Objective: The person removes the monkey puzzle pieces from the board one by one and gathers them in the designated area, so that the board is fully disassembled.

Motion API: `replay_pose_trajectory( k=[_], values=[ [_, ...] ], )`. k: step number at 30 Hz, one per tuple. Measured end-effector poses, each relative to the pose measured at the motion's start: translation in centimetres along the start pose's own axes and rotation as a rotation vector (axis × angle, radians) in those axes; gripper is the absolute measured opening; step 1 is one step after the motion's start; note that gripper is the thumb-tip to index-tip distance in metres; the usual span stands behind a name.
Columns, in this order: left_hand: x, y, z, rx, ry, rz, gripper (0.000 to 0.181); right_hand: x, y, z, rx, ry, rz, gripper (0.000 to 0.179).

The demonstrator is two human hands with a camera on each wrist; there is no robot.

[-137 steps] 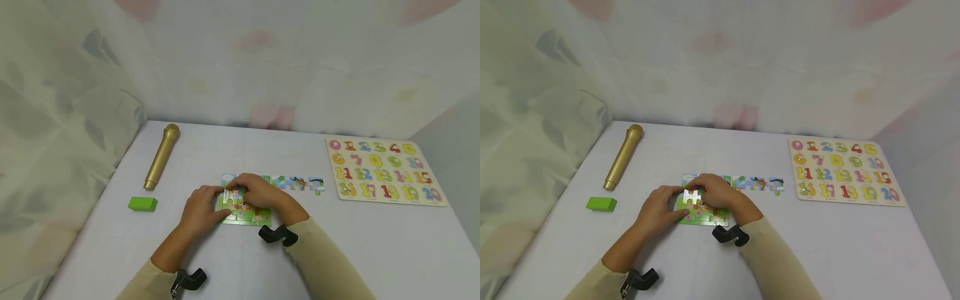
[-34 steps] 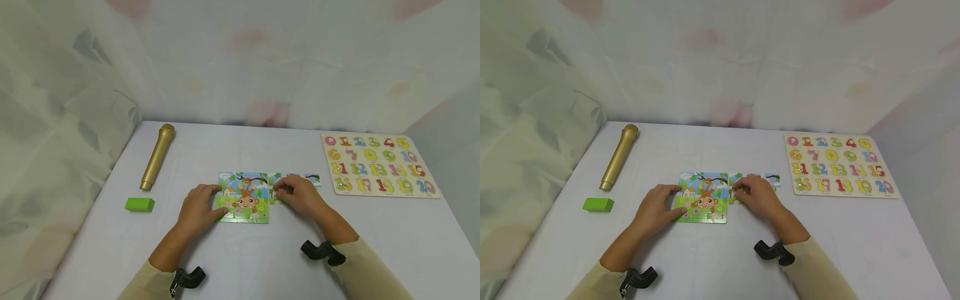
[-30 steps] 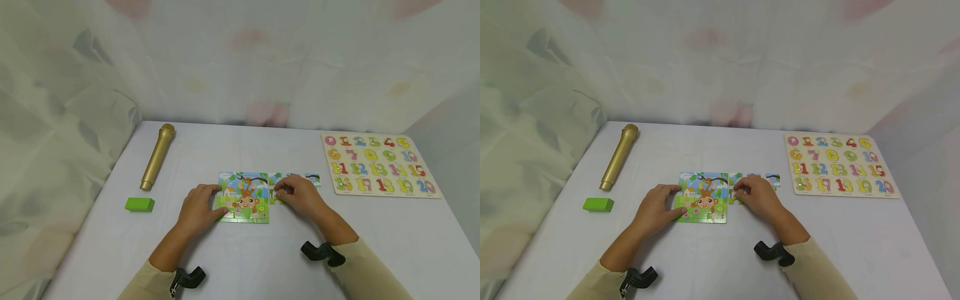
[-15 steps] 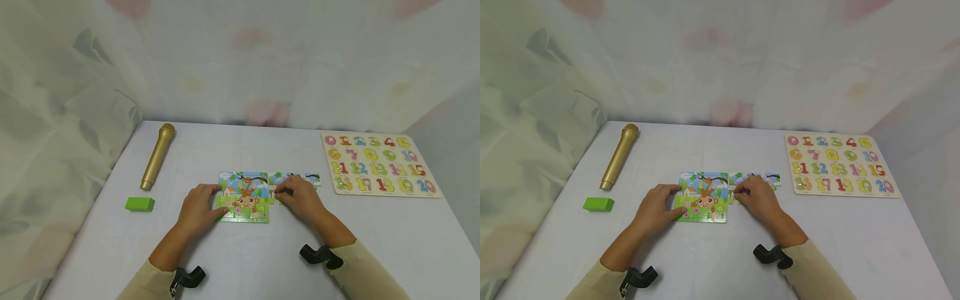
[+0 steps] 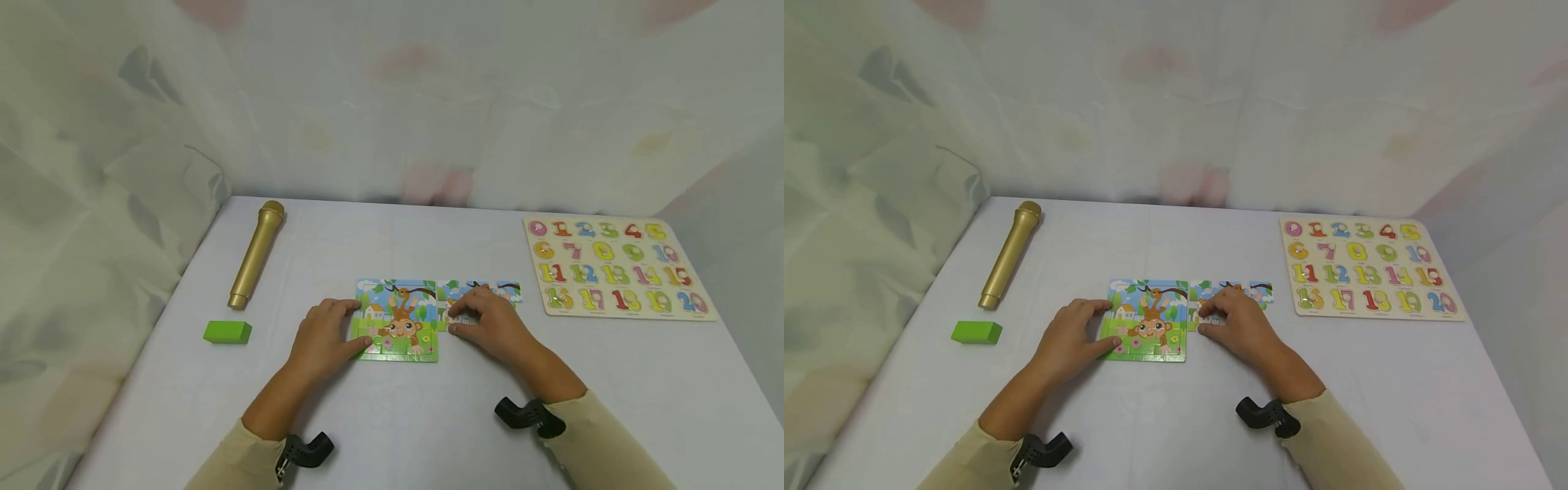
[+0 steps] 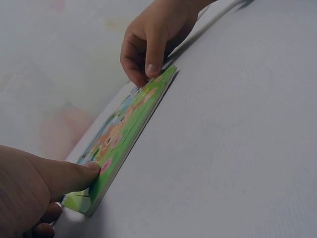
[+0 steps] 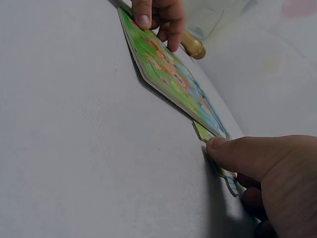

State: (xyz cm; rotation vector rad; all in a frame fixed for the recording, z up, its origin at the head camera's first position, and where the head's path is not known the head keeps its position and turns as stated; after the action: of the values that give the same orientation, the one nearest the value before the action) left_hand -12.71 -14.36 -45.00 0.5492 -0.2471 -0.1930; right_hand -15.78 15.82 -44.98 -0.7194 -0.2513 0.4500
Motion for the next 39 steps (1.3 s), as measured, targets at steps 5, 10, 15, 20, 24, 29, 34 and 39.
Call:
replay_pose_trajectory(
  k=[5, 10, 15, 20, 24, 29, 34, 39],
  values=[
    [0.0, 0.0, 0.0, -0.004, -0.002, 0.001, 0.070, 0.1, 0.1, 0.1, 0.004, -0.015, 0.018, 0.020],
    [0.0, 0.0, 0.0, -0.014, 0.004, 0.002, 0.070, 0.1, 0.1, 0.0, 0.000, -0.011, 0.030, 0.020],
    [0.2, 0.0, 0.1, -0.010, -0.001, 0.005, 0.069, 0.1, 0.1, 0.1, -0.012, -0.008, 0.036, 0.018],
    [0.3, 0.2, 0.2, -0.009, -0.006, -0.004, 0.068, 0.1, 0.0, 0.6, -0.044, 0.009, 0.100, 0.015],
    [0.3, 0.3, 0.3, -0.002, -0.010, -0.001, 0.068, -0.2, -0.8, 1.1, -0.052, 0.004, 0.155, 0.014],
    [0.2, 0.4, 0.3, 0.052, 0.003, -0.007, 0.065, -1.3, -2.7, 1.2, -0.048, -0.022, 0.205, 0.016],
    [-0.1, 1.1, 0.0, 0.072, 0.002, -0.050, 0.062, -2.9, -4.3, 0.4, -0.058, -0.080, 0.224, 0.019],
    [-0.5, 1.8, -0.3, 0.042, -0.009, -0.073, 0.062, -4.3, -5.1, -1.1, -0.038, -0.130, 0.196, 0.024]
  ],
)
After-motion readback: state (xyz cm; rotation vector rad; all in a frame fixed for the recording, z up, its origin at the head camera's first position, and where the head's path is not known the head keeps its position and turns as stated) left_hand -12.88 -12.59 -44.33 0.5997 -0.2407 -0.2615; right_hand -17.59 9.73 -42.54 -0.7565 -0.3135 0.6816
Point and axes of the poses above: each hand's wrist, its own x-axis away from the middle knuckle, its own z-axis out of the back of the hand, y = z × x, the point moved 6 cm from there along -x, towards the middle knuckle, and after that the axes turned 11 degrees about -y, right-handed, at the moved point
